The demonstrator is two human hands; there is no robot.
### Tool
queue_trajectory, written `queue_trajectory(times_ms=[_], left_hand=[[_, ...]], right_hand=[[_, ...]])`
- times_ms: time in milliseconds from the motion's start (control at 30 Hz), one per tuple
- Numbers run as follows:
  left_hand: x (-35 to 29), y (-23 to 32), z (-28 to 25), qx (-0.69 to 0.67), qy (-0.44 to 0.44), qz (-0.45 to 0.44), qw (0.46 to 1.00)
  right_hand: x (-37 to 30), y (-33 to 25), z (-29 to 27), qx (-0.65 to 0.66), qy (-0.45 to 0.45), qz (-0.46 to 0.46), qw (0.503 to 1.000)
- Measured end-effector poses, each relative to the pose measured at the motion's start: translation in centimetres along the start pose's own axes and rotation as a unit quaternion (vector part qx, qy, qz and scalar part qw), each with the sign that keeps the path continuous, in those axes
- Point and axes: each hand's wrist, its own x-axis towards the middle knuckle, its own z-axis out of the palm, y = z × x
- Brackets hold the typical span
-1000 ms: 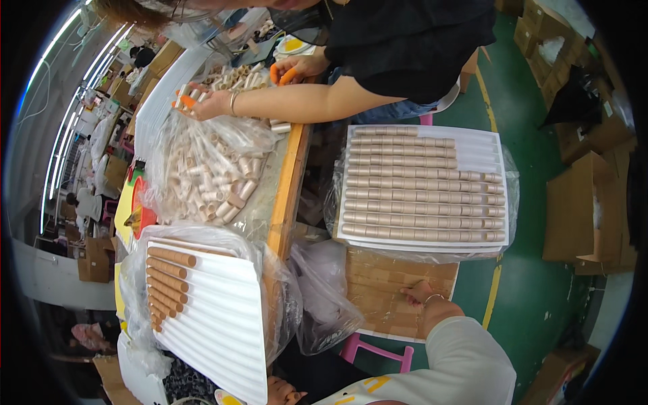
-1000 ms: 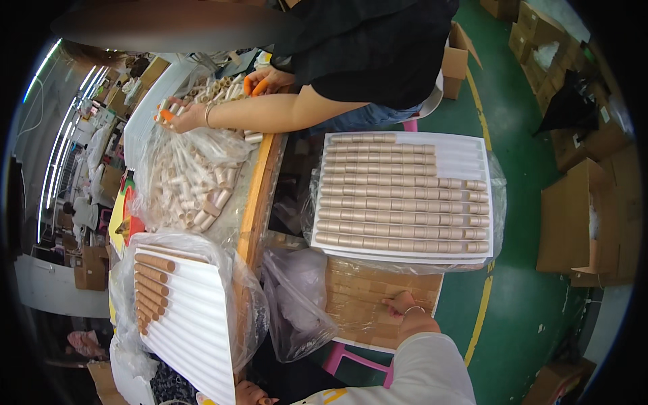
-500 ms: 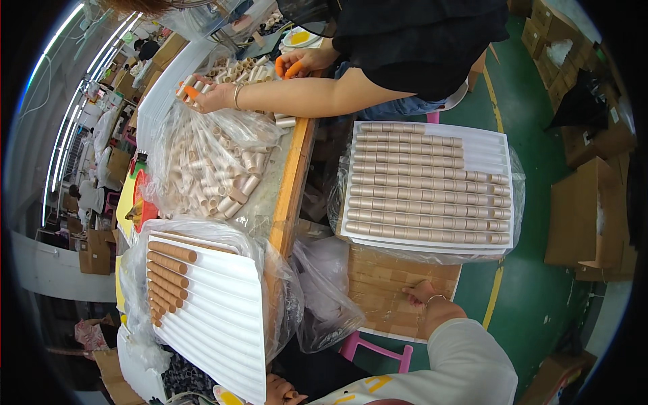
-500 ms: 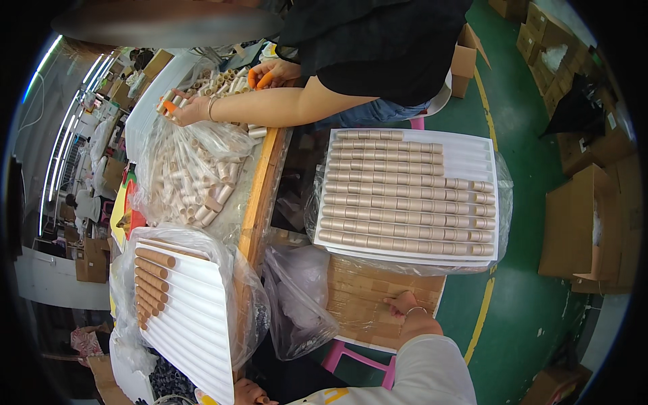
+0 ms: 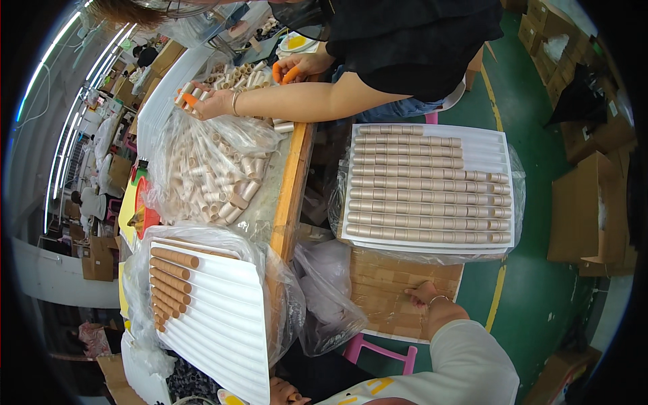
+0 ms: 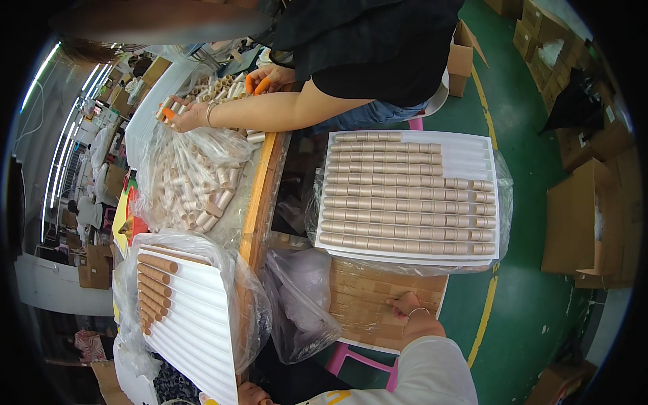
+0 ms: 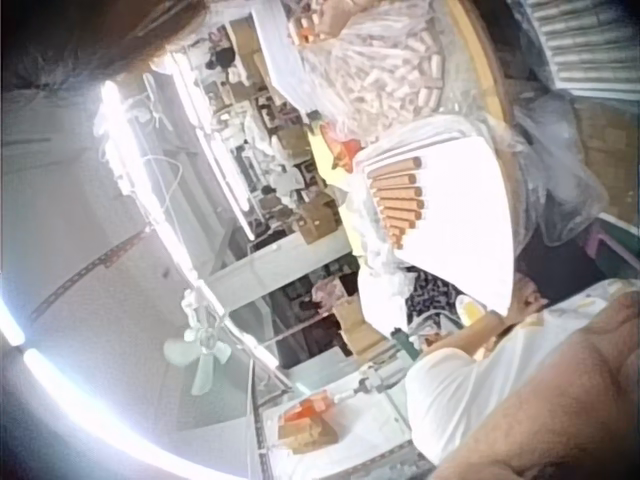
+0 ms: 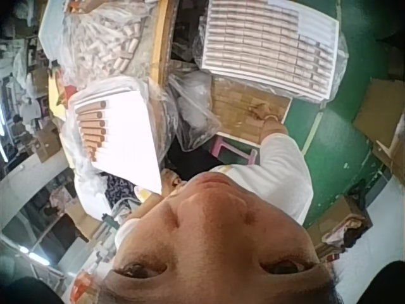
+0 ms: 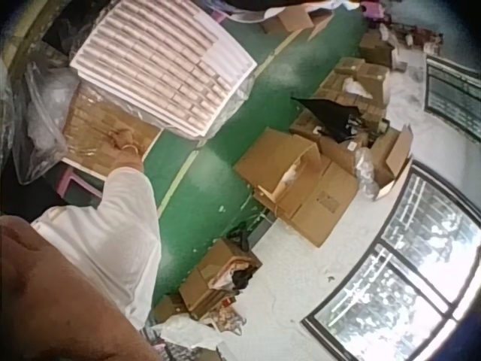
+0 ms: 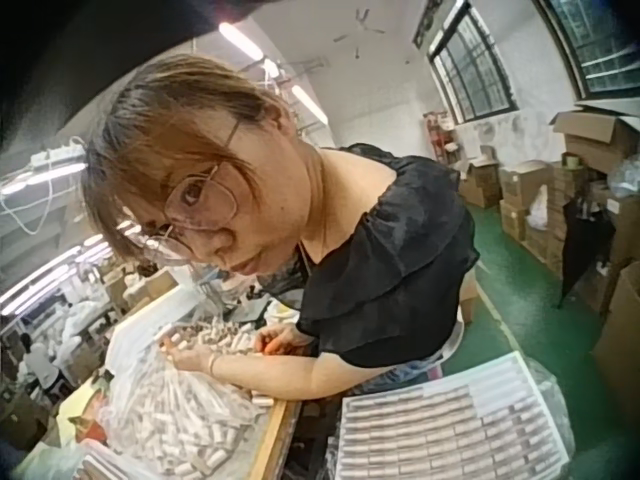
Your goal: The recorder is assembling small cylindrical components at a workbench, involving dipping parts in a yellow liquid and fitting them together.
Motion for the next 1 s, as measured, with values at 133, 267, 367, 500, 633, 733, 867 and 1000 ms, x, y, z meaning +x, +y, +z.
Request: queue_trajectory(times_ms=[133,267,367,500,633,733,867,1000], left_hand=[[-0.3,-0.8,-0.1,-0.004,-0.009,0.046,0.999],[0.3,-0.5,-0.9,0.028,-0.058,0.030,0.997],[0.1,-1.2,-0.8,0.058,-0.065,0.061,0.994],[-0.5,-2.5,0.0,0.114,-0.037,0.140,0.983],[-0.8,-2.1,-0.5,0.136,-0.115,0.052,0.983],[-0.8,-2.1,-0.3,0.153,-0.086,0.076,0.982],[0.5,-0.4,-1.2,0.130,-0.076,0.068,0.986],[-0.9,-2.2,-0.7,0.183,-0.109,0.064,0.975]], right_hand=[[0.2,0.0,0.2,-0.001,0.008,-0.004,1.000],[1.3,0.7,0.3,0.009,0.010,0.004,1.000],[1.2,0.5,0.4,0.003,0.001,0.007,1.000],[1.1,0.4,0.3,0.000,0.002,-0.001,1.000],[1.1,0.6,0.3,0.000,0.004,0.005,1.000],[2.0,1.0,0.2,-0.028,-0.004,0.011,1.000],[2.2,1.4,0.1,-0.019,-0.005,-0.002,1.000],[0.7,0.8,0.7,-0.010,0.013,-0.002,1.000]])
